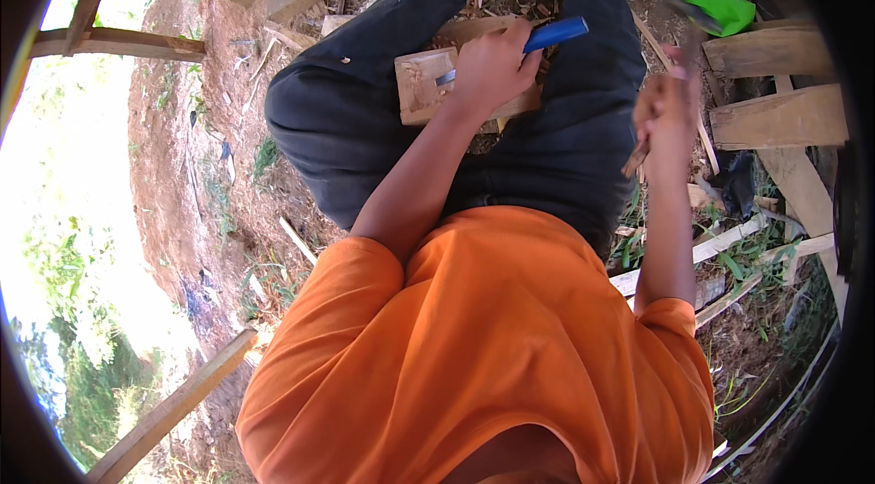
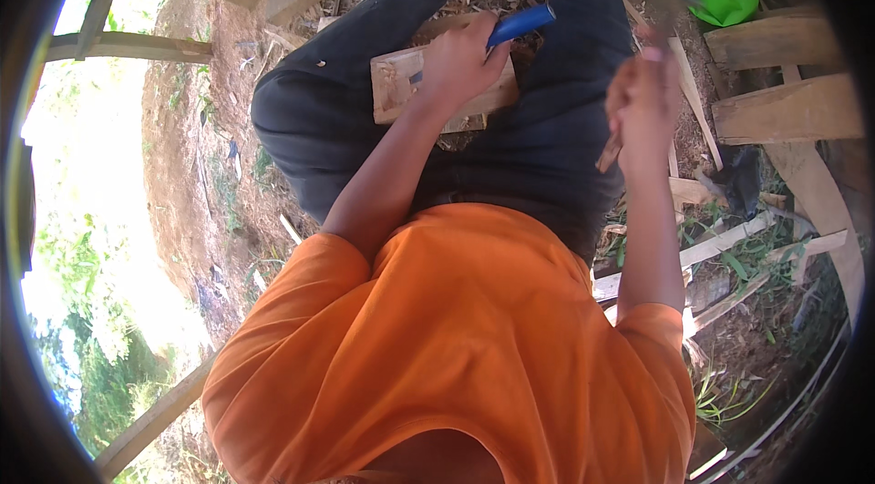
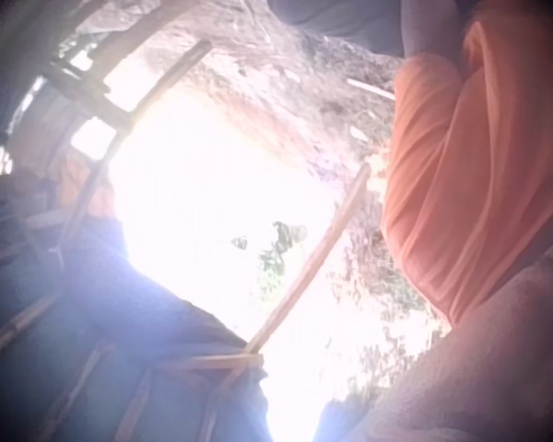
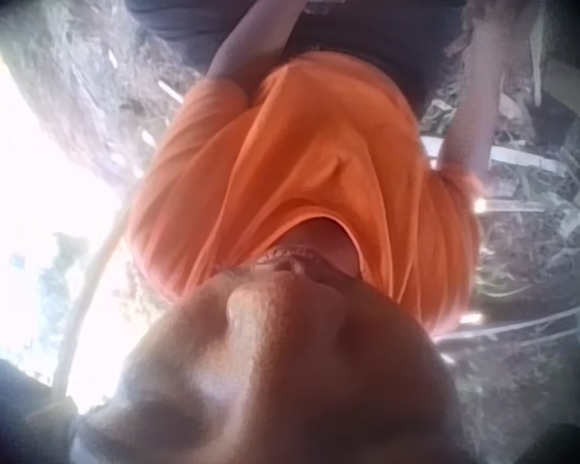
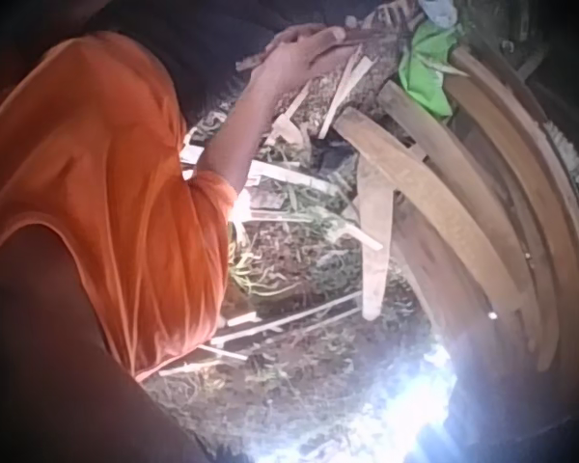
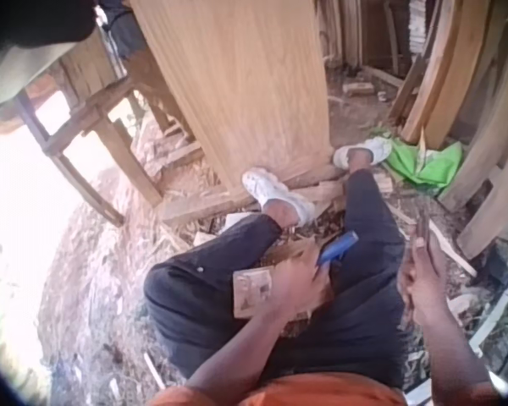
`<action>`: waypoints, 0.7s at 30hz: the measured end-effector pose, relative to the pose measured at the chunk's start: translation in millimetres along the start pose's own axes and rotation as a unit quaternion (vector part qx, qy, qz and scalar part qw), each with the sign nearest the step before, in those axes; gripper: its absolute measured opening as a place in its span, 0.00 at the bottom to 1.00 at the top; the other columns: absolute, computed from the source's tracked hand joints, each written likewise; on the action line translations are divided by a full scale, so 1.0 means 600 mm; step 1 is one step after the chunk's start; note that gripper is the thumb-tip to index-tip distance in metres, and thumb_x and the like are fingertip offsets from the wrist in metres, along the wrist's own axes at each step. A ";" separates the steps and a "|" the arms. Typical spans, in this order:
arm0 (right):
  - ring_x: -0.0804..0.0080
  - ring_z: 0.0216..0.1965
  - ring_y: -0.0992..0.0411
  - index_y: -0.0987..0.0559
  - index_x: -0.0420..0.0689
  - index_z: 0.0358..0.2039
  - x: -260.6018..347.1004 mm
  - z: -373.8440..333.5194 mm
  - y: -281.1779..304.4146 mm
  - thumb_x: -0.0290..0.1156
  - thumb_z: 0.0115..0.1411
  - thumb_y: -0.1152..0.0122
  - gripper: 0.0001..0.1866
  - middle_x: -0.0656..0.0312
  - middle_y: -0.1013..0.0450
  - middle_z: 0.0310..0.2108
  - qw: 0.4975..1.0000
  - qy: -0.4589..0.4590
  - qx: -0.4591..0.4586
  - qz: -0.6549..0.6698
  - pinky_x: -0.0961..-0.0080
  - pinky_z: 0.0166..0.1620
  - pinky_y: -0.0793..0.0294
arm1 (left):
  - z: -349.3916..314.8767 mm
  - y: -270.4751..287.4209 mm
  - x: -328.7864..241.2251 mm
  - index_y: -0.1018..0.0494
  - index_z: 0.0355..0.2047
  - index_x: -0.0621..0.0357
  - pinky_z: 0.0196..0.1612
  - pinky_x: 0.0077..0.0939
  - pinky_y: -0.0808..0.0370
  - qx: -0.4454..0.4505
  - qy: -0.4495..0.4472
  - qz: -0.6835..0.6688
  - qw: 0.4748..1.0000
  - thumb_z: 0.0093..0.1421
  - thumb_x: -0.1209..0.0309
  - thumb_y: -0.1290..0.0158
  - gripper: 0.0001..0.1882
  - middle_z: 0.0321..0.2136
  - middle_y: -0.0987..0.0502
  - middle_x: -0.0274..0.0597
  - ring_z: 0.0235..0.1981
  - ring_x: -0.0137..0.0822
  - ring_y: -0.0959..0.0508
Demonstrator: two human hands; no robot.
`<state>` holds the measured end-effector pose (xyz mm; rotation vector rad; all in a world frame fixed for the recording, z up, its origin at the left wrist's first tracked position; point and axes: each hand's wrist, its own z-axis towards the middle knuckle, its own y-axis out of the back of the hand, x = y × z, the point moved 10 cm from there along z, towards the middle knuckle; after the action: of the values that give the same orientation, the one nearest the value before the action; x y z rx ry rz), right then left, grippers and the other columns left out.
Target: The person carves a small piece of wood using a chisel and a hammer while sitting on the floor.
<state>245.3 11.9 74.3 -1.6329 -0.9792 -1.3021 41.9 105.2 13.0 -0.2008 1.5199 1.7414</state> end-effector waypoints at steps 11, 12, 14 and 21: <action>0.88 0.15 0.45 0.29 0.45 0.58 0.008 0.033 0.036 0.41 0.76 0.53 0.18 0.74 0.43 0.20 0.998 0.003 -0.001 0.058 0.84 0.16 0.44 | -0.004 -0.011 0.003 0.27 0.42 0.55 0.30 0.53 0.23 0.035 0.002 0.036 0.999 0.60 0.63 0.42 0.13 0.22 0.20 0.51 0.25 0.57 0.19; 0.88 0.15 0.45 0.29 0.45 0.58 0.002 0.030 0.032 0.42 0.76 0.53 0.18 0.74 0.43 0.20 0.999 -0.014 0.011 0.041 0.84 0.16 0.44 | -0.011 -0.016 0.007 0.27 0.42 0.54 0.30 0.52 0.22 0.048 0.009 0.044 0.998 0.60 0.63 0.42 0.13 0.22 0.20 0.51 0.25 0.57 0.19; 0.88 0.15 0.44 0.30 0.45 0.58 -0.013 0.025 0.024 0.42 0.76 0.54 0.18 0.74 0.43 0.20 0.998 -0.046 0.037 0.008 0.83 0.16 0.43 | -0.007 -0.013 0.011 0.27 0.41 0.54 0.30 0.52 0.22 0.037 0.006 0.043 0.998 0.60 0.62 0.42 0.13 0.21 0.20 0.51 0.25 0.57 0.19; 0.89 0.13 0.47 0.29 0.45 0.59 -0.101 -0.014 -0.030 0.42 0.75 0.51 0.19 0.75 0.44 0.20 0.969 -0.161 0.163 -0.092 0.87 0.15 0.47 | -0.007 -0.014 0.029 0.27 0.38 0.54 0.30 0.53 0.22 0.066 0.018 0.077 0.995 0.59 0.62 0.42 0.12 0.20 0.21 0.50 0.24 0.57 0.19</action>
<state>215.8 5.9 18.0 -1.5473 -1.4888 -0.9409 34.3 108.7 -4.9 -0.0492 1.7097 1.7553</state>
